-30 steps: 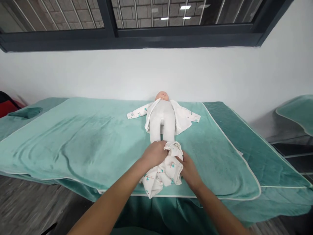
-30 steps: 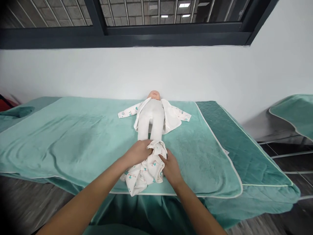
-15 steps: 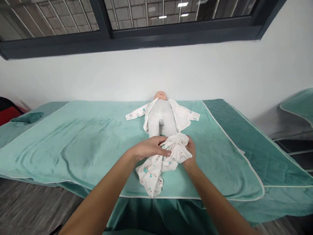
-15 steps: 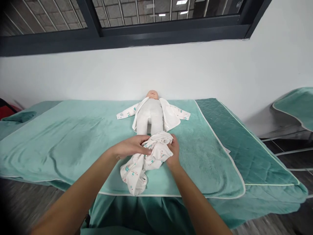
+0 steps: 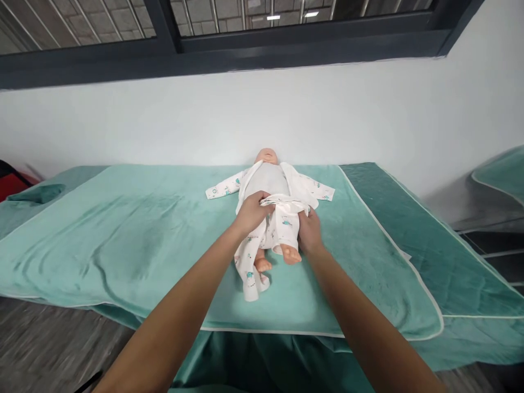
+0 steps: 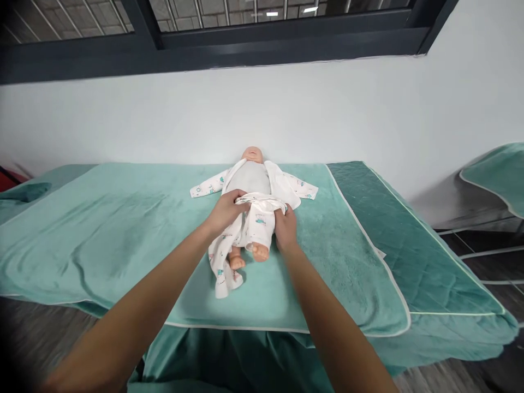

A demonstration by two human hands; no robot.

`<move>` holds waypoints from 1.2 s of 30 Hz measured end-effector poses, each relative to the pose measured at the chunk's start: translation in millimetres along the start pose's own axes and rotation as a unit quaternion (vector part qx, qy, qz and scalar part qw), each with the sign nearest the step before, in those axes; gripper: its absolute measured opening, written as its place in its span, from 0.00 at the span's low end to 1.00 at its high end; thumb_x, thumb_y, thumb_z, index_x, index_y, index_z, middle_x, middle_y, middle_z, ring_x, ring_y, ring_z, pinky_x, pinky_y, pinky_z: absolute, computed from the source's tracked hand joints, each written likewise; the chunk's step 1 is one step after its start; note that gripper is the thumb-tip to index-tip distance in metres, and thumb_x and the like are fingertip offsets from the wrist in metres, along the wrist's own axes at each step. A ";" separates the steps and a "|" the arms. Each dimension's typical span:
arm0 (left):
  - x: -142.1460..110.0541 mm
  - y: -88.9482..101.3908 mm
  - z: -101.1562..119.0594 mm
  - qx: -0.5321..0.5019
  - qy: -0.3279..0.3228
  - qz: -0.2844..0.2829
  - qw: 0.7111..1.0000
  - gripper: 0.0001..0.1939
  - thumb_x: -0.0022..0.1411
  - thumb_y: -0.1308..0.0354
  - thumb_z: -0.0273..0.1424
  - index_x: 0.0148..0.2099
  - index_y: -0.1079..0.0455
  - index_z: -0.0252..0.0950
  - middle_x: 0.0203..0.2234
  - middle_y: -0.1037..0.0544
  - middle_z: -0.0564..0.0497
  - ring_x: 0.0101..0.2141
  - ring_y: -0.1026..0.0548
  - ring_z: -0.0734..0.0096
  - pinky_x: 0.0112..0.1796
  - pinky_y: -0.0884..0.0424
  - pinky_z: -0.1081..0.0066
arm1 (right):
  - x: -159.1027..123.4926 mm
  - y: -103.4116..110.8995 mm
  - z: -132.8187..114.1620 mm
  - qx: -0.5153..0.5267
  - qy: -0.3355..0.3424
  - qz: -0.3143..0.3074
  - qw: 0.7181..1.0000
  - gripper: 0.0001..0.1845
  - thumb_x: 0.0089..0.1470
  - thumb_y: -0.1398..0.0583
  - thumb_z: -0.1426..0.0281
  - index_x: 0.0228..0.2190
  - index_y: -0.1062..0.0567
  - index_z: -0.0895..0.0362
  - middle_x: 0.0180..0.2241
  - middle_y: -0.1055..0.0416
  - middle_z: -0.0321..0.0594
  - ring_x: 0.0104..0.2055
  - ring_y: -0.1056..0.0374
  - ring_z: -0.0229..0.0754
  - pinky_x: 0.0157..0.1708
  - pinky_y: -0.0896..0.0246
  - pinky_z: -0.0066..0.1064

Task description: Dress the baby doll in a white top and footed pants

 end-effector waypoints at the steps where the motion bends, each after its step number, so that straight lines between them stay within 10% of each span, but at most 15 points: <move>1: -2.6 1.5 -3.4 -0.015 0.022 -0.023 0.999 0.10 0.51 0.36 0.33 0.37 0.26 0.36 0.29 0.25 0.55 0.33 0.30 0.69 0.36 0.37 0.70 | 0.1 0.0 -1.3 -0.017 0.005 -0.006 1.000 0.17 0.46 0.37 0.58 0.36 0.27 0.55 0.36 0.25 0.37 0.37 0.32 0.42 0.38 0.35 0.33; 6: -20.5 13.3 -17.4 -0.174 0.088 -0.108 0.975 0.16 0.49 0.30 0.40 0.35 0.27 0.34 0.26 0.26 0.53 0.29 0.30 0.71 0.32 0.36 0.71 | -17.7 -20.2 -39.1 -0.118 0.085 -0.151 0.978 0.23 0.47 0.36 0.61 0.46 0.28 0.53 0.47 0.27 0.40 0.50 0.32 0.46 0.52 0.38 0.37; 12: -23.2 13.0 -13.4 -0.279 0.056 -0.060 0.957 0.17 0.52 0.29 0.40 0.39 0.25 0.35 0.28 0.25 0.54 0.29 0.28 0.72 0.33 0.33 0.72 | -38.9 -73.5 -85.0 -0.277 0.091 -0.320 0.901 0.25 0.53 0.35 0.52 0.47 0.26 0.52 0.46 0.25 0.40 0.49 0.31 0.48 0.50 0.38 0.40; 24: -35.4 20.0 -6.6 -0.164 0.076 -0.107 0.978 0.18 0.54 0.32 0.45 0.36 0.28 0.35 0.28 0.28 0.55 0.29 0.32 0.74 0.30 0.39 0.74 | -35.8 -85.7 -77.6 -0.181 -0.040 -0.337 0.923 0.19 0.48 0.33 0.54 0.31 0.26 0.57 0.28 0.29 0.34 0.31 0.35 0.38 0.31 0.44 0.29; 36: -29.0 26.3 -10.5 -0.197 0.048 0.007 0.979 0.17 0.54 0.33 0.44 0.36 0.30 0.36 0.27 0.27 0.55 0.29 0.30 0.73 0.31 0.35 0.73 | -45.3 -98.5 -69.2 -0.208 -0.096 -0.351 0.908 0.12 0.47 0.35 0.60 0.27 0.28 0.56 0.24 0.32 0.33 0.27 0.39 0.37 0.27 0.46 0.30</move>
Point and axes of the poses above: each hand's wrist, its own x-axis towards the middle knuckle, its own y-axis out of the back of the hand, z = x × y, the point moved 8 cm from there along x, towards the middle knuckle
